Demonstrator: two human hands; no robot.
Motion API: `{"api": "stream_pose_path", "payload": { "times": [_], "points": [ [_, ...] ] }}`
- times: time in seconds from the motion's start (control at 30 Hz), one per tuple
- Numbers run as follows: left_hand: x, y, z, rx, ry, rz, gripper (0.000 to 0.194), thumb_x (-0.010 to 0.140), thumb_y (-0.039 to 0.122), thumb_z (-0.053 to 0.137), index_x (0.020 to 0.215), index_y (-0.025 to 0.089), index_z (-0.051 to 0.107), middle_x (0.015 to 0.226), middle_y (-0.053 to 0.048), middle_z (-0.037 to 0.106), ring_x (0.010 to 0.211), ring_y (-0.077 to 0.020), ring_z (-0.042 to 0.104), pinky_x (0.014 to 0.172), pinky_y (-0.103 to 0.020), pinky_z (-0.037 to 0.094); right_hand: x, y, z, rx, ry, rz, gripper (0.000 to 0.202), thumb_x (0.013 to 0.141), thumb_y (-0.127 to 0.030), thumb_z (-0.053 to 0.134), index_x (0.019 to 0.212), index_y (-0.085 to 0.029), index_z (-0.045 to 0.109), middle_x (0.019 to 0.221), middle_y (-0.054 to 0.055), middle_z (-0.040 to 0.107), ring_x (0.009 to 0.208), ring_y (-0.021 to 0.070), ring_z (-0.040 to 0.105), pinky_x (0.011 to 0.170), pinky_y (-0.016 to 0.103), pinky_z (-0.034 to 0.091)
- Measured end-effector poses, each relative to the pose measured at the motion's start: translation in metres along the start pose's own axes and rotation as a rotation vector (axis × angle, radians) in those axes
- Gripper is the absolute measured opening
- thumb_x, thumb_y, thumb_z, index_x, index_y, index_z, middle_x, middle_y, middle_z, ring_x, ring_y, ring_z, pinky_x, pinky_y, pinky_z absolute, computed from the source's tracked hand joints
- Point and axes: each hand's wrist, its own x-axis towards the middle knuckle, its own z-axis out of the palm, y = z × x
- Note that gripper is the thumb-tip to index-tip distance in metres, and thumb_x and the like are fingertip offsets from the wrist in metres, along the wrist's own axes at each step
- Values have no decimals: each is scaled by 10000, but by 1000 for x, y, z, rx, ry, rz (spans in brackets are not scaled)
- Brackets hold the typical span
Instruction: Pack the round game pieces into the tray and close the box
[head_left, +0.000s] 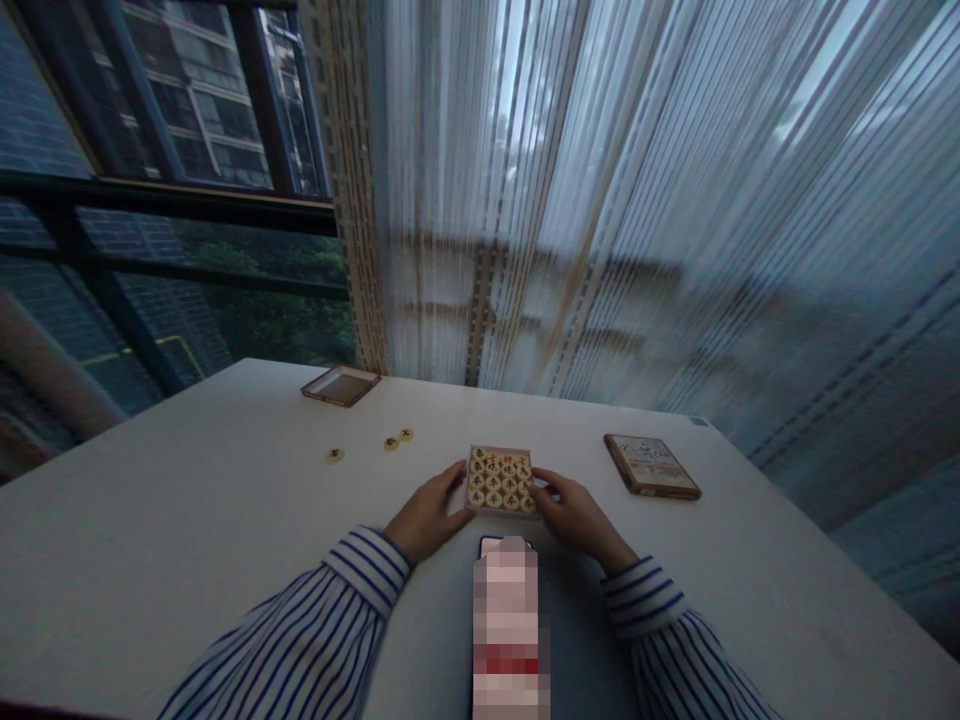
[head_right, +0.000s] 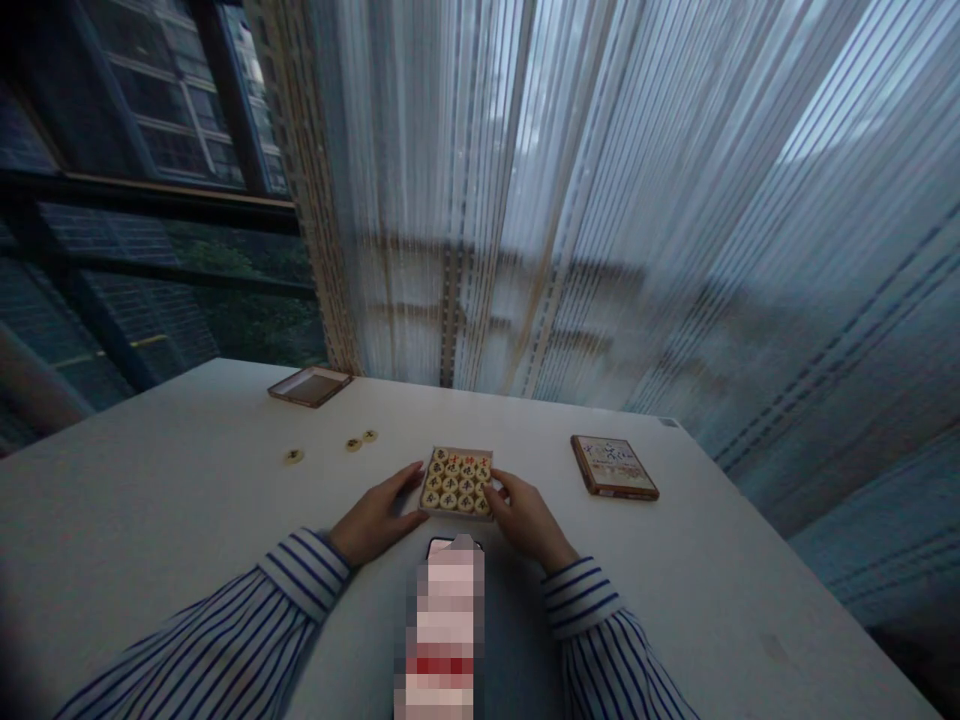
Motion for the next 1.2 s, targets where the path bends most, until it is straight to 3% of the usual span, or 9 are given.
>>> {"api": "stream_pose_path", "payload": {
  "times": [0.13,0.37,0.5,0.6,0.7,0.83,0.97,1.1,1.2],
  "points": [
    [1,-4,1,103,-11,35,684,656,213,645,1295,141,409,1276,-147,527,1150,-240,512,1011,-410,352,1,2,2,40,-6,13,437,822,-330,440,1181,-110,557,865,89,685,772,200,625,716,312,467],
    [0,-1,1,98,11,73,644,661,215,641,1268,148,439,1244,-142,555,1115,-243,540,976,-421,396,2,6,4,48,21,8,436,814,-344,448,1170,-119,562,855,80,683,746,191,627,709,316,473],
    [-1,-1,-1,144,36,76,646,655,255,660,1252,130,448,1203,-151,576,1056,-238,570,935,-413,432,2,10,2,53,127,-23,399,797,-333,455,1113,-127,585,879,86,675,800,194,624,724,328,484],
    [-3,0,-5,223,97,92,532,695,268,621,1190,117,499,1082,-138,628,944,-220,604,854,-388,480,2,11,1,53,208,-74,348,795,-328,445,1048,-150,604,870,80,670,726,181,621,651,319,498],
    [-6,4,-13,300,164,121,335,737,254,571,1046,127,579,955,-110,652,838,-197,615,779,-354,500,0,9,1,45,246,-140,292,806,-323,440,985,-172,614,896,78,667,716,175,619,622,308,503],
    [-9,8,-29,375,236,144,201,766,254,542,930,154,603,897,-77,648,790,-180,609,752,-327,496,0,2,1,2,241,-239,259,828,-324,454,979,-182,608,983,88,657,867,198,611,722,340,506],
    [-3,2,-49,483,273,124,204,772,268,545,934,154,598,922,-79,646,847,-200,598,793,-347,478,9,-13,-1,-63,201,-332,243,829,-328,477,969,-185,615,998,94,659,941,214,598,818,381,483],
    [14,-9,-68,636,309,84,272,758,267,571,995,136,593,1030,-110,638,982,-242,561,878,-377,430,21,-38,-4,-150,132,-418,221,840,-296,471,966,-188,618,952,83,670,900,209,604,796,370,483],
    [29,-15,-76,744,287,22,275,762,270,565,1004,144,598,1029,-105,645,980,-259,559,850,-375,429,25,-54,-3,-191,125,-477,217,853,-268,456,987,-189,608,962,81,664,919,204,594,808,365,469]
  ]
}}
